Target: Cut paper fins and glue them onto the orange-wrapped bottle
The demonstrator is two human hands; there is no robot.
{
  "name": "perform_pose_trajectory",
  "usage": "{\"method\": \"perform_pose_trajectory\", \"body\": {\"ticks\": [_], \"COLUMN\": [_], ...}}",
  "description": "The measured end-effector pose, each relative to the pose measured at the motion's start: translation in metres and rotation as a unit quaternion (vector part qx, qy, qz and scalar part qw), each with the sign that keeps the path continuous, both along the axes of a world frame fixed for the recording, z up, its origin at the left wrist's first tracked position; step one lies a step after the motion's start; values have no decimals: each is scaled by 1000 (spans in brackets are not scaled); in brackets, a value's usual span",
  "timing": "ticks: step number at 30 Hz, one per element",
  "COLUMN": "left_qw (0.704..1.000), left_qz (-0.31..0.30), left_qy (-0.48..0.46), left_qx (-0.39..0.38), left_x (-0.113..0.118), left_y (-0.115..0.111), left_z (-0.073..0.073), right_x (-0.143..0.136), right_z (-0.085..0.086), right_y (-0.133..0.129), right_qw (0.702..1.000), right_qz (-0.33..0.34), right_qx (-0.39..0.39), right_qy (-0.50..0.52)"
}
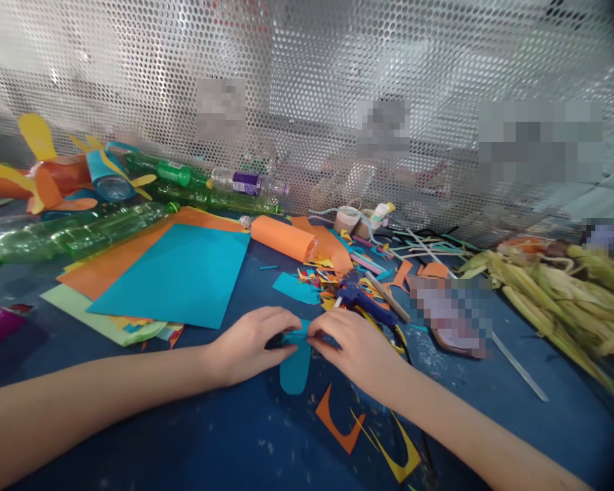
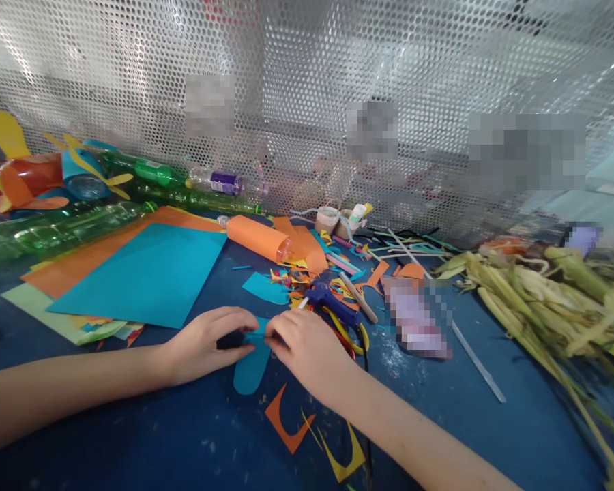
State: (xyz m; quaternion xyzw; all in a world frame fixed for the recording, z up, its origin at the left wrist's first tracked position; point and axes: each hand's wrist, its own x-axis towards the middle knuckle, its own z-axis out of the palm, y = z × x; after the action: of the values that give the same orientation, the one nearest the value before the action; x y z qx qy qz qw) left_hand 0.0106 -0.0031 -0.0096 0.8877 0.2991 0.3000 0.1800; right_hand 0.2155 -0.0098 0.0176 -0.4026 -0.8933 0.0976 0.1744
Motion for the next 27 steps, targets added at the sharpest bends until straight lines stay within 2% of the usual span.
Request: {"method": "perform_pose_trajectory", "body": {"ticks": [3,4,9,11,15,19,27], "left_qw": [998,998,987,981,979,974,966], "left_qz": [53,52,-93,-110,-91,-85,-72], "left_qy": [10,18,77,92,119,143,172], "left_qx": [17,26,104,128,136,151,181], "left_x": [0,0,1,2,6,9,10], "left_y": [0,0,-7,-15,-32,-46,-50], "left_z": [2,2,1,1,2,2,1], "right_x": [1,2,6,6,2,-3,-6], "right_z": [1,1,0,1,2,-1,-6], "right_y": [3,4,8,8,4,-4,-7], "right_qw": [998,997,996,996,995,995,993], "right_qz": [-39,-49,-64,-66,-73,-70,-61], "right_qx": [-19,-23,-19,-5,7,-30,-61], "right_qy": [41,51,58,60,70,64,77]}}
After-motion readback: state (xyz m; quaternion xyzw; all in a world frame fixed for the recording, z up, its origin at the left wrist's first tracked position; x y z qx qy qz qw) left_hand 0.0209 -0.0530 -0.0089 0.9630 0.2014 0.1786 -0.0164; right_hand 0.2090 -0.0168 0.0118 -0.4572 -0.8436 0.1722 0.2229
